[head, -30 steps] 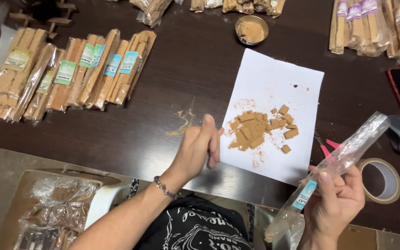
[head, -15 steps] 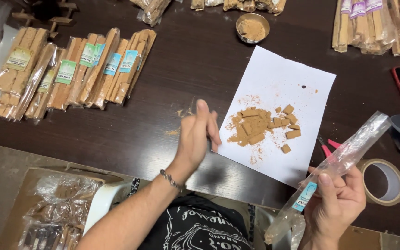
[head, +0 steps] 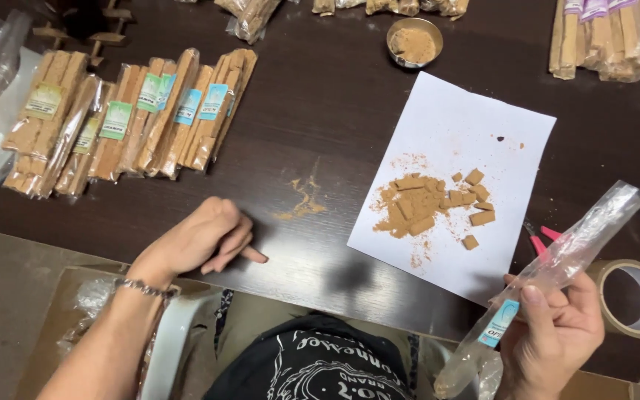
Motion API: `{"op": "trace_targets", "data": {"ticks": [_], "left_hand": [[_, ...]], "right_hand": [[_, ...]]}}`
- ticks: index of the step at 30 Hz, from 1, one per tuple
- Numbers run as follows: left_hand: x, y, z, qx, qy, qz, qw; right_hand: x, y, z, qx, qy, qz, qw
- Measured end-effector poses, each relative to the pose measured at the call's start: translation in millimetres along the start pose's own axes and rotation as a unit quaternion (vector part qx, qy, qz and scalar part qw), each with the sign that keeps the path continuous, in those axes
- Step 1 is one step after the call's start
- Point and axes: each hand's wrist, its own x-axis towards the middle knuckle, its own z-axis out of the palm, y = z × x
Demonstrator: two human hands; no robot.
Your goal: The person handles small pieces of wood-like material on a sheet of paper and uses a plastic bag to collect or distribute a brown powder. They then lift the paper to pour the remaining powder into a small container and clear the table surface by hand.
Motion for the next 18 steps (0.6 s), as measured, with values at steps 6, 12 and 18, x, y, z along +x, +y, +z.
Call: {"op": "trace_targets", "data": {"ticks": [6, 12, 18], "left_hand": [[68.7, 14.5, 9.6, 0.009, -0.087, 0.017, 0.996], [111.6, 15.1, 8.1, -0.016, -0.080, 0.044, 0.996], [73.6, 10.0, 7.3, -0.077, 0.176, 0.201, 0.961]], "right_hand": [[1.2, 0.3, 1.8, -0.002, 0.011, -0.013, 1.000], [2.3, 1.0, 2.1, -0.017, 0.023, -0.027, 0.999], [2.4, 0.5, 2.3, -0.005, 0.011, -0.015, 1.000]]}}
